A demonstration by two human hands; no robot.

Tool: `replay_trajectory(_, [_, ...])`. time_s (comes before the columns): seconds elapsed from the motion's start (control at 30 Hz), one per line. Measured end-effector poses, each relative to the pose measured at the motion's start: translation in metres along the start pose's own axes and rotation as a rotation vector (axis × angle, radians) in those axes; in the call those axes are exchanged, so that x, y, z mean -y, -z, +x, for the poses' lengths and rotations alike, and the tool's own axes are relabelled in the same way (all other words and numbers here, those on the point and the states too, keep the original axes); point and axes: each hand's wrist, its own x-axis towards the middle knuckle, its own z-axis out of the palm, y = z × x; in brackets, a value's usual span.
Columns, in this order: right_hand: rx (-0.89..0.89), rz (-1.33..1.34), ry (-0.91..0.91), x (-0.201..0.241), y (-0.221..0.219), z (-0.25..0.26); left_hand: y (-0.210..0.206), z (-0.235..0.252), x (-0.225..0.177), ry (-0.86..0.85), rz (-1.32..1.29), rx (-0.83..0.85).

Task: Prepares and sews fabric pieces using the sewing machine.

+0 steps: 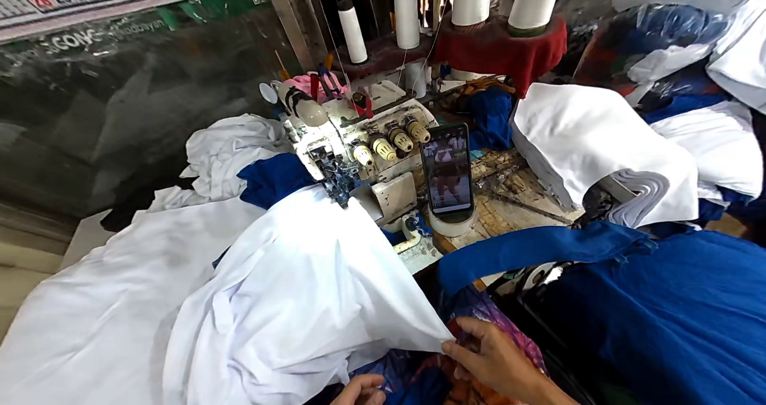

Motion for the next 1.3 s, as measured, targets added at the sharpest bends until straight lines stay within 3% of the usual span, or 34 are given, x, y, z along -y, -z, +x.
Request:
replay_trajectory(0.6, [-0.094, 0.034, 0.003, 0.012, -0.004, -0.005, -0.007, -0.011, 0.003, -0.018, 0.045, -0.079])
replay_trajectory(0.77, [-0.12, 0.012, -0.09, 0.008, -0.002, -0.006, -0.009, -0.01, 0.002, -0.011, 0.059, -0.081])
replay_trajectory(0.97, [-0.039, 0.269, -0.041, 0.015, -0.001, -0.012, -0.012, -0.013, -0.001, -0.016, 0.066, -0.078])
replay_trajectory(1.17, [-0.158, 0.084, -0.085, 0.012, -0.004, -0.011, -0.015, -0.014, -0.008, -0.053, 0.067, -0.064])
replay_trajectory(1.3, [-0.065, 0.055, -0.082, 0.001, 0.001, -0.011, -0.03, -0.013, -0.022, -0.113, -0.047, -0.028])
